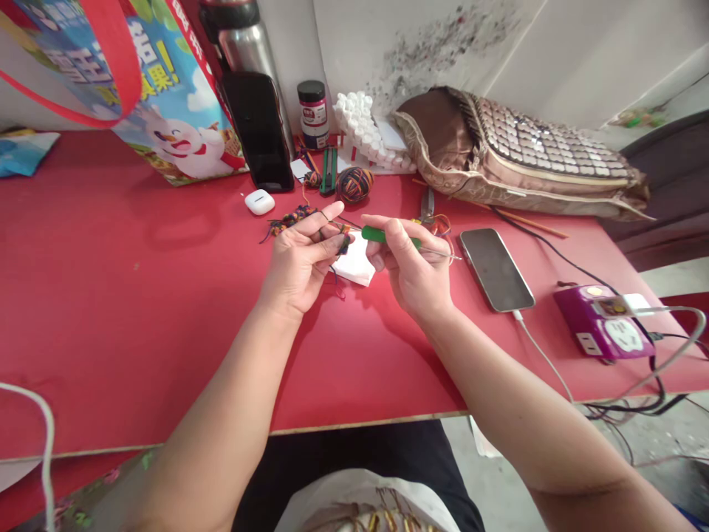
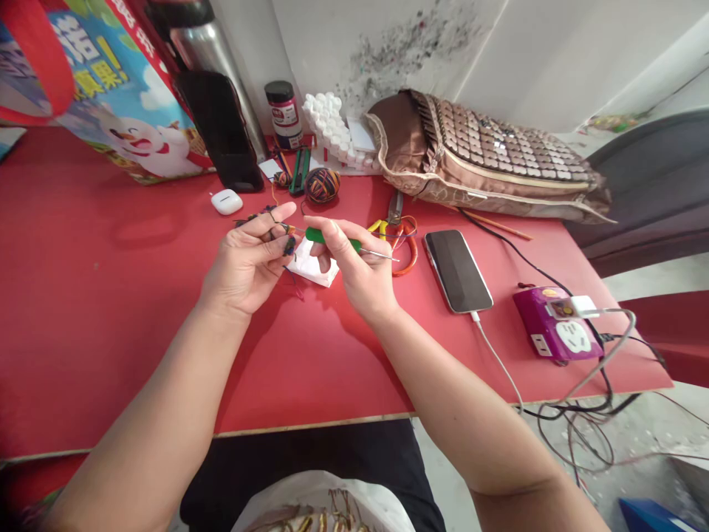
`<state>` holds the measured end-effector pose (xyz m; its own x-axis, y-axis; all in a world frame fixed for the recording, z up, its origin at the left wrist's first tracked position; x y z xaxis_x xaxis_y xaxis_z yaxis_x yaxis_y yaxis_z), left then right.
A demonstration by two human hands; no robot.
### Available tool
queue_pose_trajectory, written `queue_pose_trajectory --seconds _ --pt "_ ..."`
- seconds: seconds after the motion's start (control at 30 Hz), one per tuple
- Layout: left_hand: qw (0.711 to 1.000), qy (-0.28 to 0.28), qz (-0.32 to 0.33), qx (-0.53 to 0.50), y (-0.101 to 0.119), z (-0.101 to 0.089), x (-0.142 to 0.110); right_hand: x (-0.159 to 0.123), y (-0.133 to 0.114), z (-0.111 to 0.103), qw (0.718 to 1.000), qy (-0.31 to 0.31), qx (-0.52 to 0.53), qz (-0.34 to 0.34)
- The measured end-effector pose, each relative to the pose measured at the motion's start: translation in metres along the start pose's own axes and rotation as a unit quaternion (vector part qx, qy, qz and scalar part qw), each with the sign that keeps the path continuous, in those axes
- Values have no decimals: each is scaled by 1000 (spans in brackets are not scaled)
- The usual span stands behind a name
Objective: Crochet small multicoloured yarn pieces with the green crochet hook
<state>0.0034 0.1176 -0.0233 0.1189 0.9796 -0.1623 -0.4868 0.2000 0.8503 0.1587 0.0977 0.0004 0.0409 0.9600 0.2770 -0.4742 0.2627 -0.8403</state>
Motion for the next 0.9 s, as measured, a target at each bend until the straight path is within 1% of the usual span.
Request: queue_pose_trajectory --seconds 0.2,0.5,0.63,0.9 --pt "1000 -1 -11 -1 5 0 -3 5 -5 -5 1000 8 -15 12" --pt "999 -39 -2 11 9 3 -3 10 -17 -11 998 17 -53 22" --pt "999 -51 -2 19 12 5 -4 11 -22 -11 998 12 -47 28" --pt "995 -88 -36 22 11 13 -9 13 -24 -14 997 -3 -42 58"
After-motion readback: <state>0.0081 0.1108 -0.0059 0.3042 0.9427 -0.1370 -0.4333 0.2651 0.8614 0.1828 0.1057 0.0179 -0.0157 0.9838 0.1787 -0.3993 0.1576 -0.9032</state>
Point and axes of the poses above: each hand's wrist, its own x-axis towards the middle knuckle, its own z-axis out of the palm, y = z × x, the point moved 10 cm from there along x, towards the middle knuckle, and after that the axes turned 5 degrees about x, right-handed, at the moved point
